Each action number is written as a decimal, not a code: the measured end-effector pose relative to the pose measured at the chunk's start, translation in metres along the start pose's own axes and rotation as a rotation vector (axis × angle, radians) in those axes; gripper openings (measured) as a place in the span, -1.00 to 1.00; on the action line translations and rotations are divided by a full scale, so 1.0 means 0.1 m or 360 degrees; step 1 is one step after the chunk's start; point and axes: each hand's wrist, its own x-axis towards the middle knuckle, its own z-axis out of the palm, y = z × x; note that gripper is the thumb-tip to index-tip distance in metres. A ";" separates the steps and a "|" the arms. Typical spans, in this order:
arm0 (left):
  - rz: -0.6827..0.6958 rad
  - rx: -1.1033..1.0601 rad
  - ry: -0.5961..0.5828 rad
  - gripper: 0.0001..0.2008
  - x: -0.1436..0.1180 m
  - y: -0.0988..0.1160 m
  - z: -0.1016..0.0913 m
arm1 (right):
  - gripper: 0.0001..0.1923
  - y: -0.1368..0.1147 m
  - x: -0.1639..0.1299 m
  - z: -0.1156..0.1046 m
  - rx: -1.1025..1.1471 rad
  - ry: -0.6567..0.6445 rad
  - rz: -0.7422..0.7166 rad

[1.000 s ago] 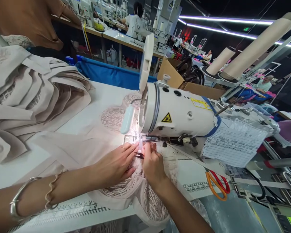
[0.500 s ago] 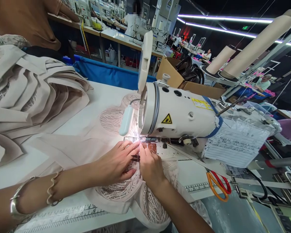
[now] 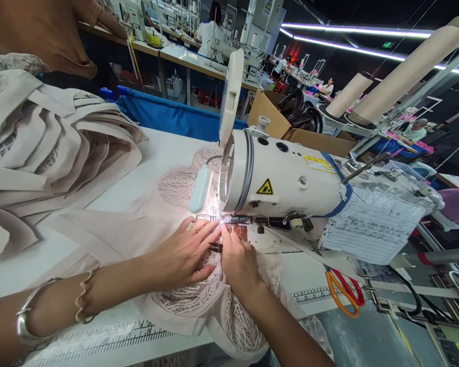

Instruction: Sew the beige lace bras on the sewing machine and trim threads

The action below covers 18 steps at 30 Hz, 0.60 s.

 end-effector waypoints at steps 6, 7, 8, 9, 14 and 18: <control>0.0007 0.0001 0.0032 -0.38 -0.01 -0.01 0.02 | -0.55 0.01 0.00 -0.01 0.0015 -0.0113 0.0052; 0.0005 -0.0003 0.0024 -0.38 0.00 -0.02 0.01 | -0.55 0.01 0.00 -0.01 0.0026 -0.0127 0.0055; 0.0002 -0.0007 0.0009 -0.38 0.01 -0.02 0.00 | -0.55 0.01 0.01 -0.02 0.0041 -0.0144 0.0059; 0.0002 -0.0008 -0.0007 -0.38 0.02 -0.03 -0.01 | -0.55 0.01 0.03 -0.02 0.0060 -0.0167 0.0071; 0.0154 0.0152 0.0014 -0.56 0.04 -0.02 -0.01 | -0.69 0.04 0.11 -0.12 0.0093 -0.0442 0.0371; 0.0368 0.0179 0.0010 -0.67 -0.01 0.03 0.06 | -0.71 0.11 0.10 -0.22 0.0325 -0.0370 0.0336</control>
